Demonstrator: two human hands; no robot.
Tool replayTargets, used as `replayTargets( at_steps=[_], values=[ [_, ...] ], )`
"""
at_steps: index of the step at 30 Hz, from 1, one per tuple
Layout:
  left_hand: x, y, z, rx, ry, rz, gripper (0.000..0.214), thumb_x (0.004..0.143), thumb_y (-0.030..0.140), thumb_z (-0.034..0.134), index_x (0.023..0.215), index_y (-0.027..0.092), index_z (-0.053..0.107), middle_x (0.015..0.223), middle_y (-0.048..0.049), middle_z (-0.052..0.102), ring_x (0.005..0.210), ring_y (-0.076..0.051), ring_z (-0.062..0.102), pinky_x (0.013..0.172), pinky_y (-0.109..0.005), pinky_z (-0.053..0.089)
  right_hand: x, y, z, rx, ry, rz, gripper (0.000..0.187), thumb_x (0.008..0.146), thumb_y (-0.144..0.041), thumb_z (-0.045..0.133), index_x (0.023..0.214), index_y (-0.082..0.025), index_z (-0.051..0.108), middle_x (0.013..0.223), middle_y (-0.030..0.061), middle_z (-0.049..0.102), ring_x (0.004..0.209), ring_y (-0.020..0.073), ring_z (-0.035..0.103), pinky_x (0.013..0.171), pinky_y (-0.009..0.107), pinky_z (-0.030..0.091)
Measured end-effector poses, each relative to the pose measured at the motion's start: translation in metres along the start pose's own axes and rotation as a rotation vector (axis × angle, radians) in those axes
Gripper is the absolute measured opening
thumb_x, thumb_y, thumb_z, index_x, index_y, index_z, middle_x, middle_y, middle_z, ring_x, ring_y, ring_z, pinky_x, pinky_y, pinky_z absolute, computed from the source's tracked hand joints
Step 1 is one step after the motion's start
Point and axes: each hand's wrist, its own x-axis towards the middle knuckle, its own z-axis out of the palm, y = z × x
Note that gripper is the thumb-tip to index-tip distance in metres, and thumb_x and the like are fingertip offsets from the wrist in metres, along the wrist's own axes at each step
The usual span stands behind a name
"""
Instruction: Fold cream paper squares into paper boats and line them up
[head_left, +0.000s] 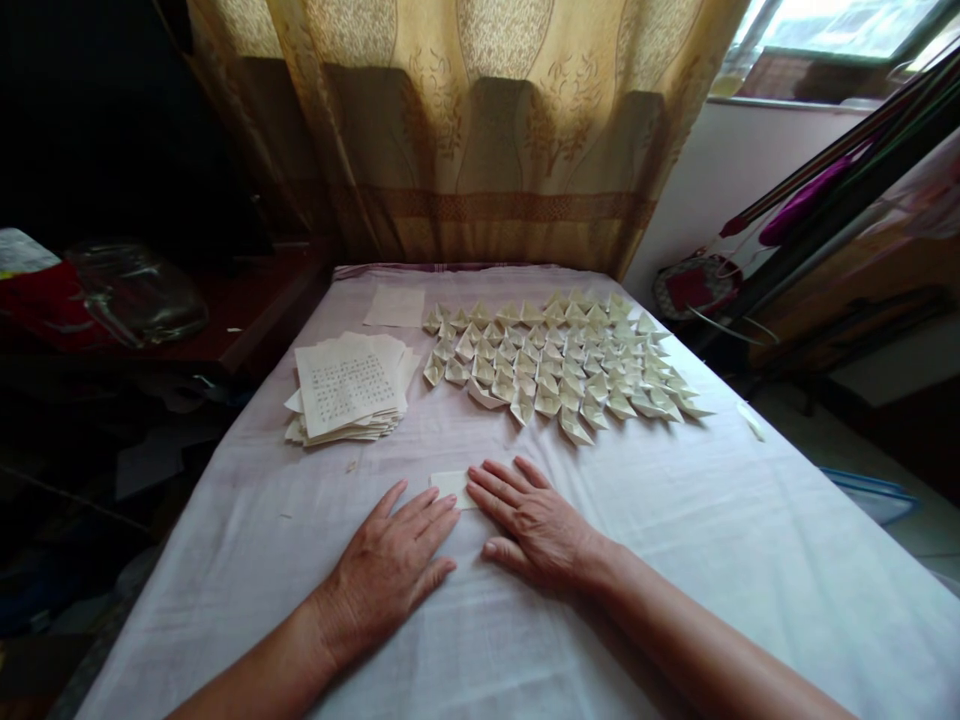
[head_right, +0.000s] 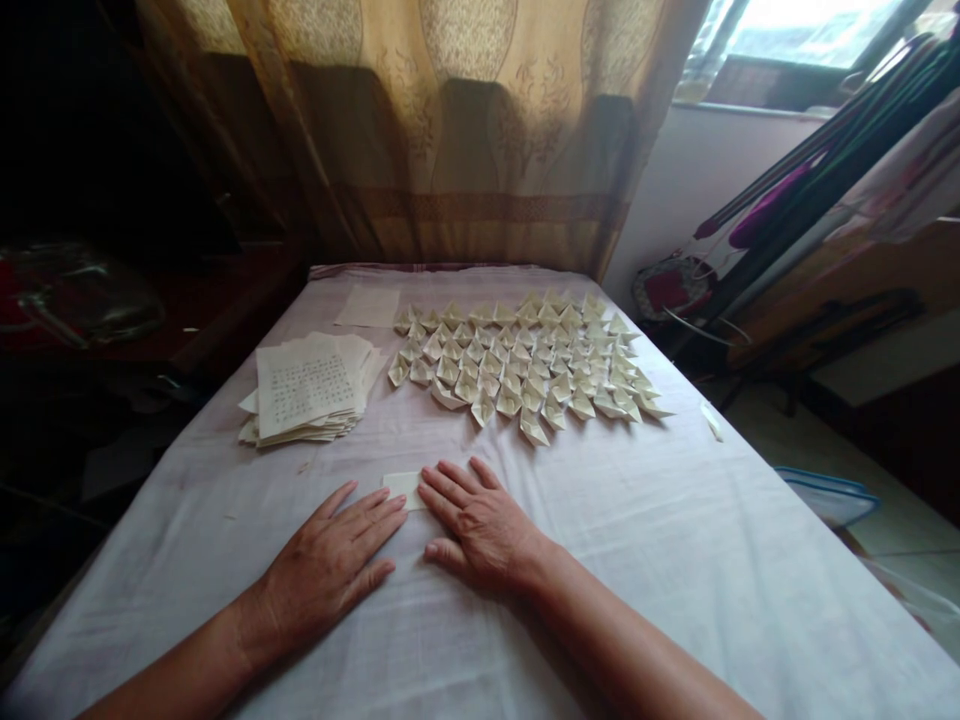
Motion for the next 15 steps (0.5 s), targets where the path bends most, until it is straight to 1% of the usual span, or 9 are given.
replayTargets(
  at_steps=[3,7,9,12,15],
  values=[
    [-0.0042,-0.0039,-0.0027,-0.002,0.011,-0.018,0.04,0.102,0.042,0.042,0.134,0.023,0.057,0.132,-0.0025,0.067,0.126,-0.018,0.057,0.119,-0.037,0.022,-0.0009,0.0004,0.0006,0.012,0.018,0.002,0.066,0.098,-0.059,0.041,0.153,-0.024,0.034,0.158,0.0085,0.034,0.148,0.028,0.027,0.12,0.055,0.015],
    [-0.0012,-0.0024,-0.0022,-0.002,0.044,-0.038,0.038,0.102,0.04,0.042,0.13,0.022,0.061,0.13,-0.0019,0.068,0.123,-0.02,0.058,0.119,-0.039,0.019,-0.0013,-0.0005,-0.0009,-0.004,0.012,-0.023,0.056,0.098,-0.06,0.04,0.149,-0.036,0.04,0.158,0.007,0.033,0.147,0.03,0.028,0.117,0.059,0.017],
    [0.0011,-0.0016,-0.0023,0.0,0.048,-0.04,0.035,0.102,0.037,0.044,0.128,0.023,0.063,0.128,-0.0013,0.069,0.121,-0.021,0.059,0.118,-0.04,0.02,-0.0014,-0.0003,-0.0022,-0.013,0.016,-0.033,0.053,0.098,-0.06,0.041,0.147,-0.039,0.043,0.158,0.0072,0.034,0.146,0.0308,0.031,0.116,0.06,0.019],
    [0.0028,-0.0018,-0.003,-0.007,0.048,-0.047,0.033,0.101,0.035,0.045,0.126,0.025,0.064,0.125,-0.0007,0.071,0.118,-0.022,0.06,0.116,-0.042,0.022,-0.0028,0.0032,-0.0035,-0.018,0.034,-0.039,0.051,0.098,-0.057,0.044,0.144,-0.038,0.047,0.156,0.0076,0.039,0.144,0.0301,0.035,0.115,0.058,0.02],
    [0.0021,-0.0032,-0.0033,-0.024,0.059,-0.056,0.032,0.101,0.035,0.046,0.125,0.025,0.065,0.124,0.0001,0.071,0.116,-0.022,0.06,0.115,-0.043,0.023,-0.0056,0.009,-0.0038,-0.024,0.052,-0.037,0.044,0.099,-0.051,0.045,0.14,-0.035,0.054,0.153,0.0052,0.044,0.143,0.0293,0.036,0.116,0.056,0.021]
  ],
)
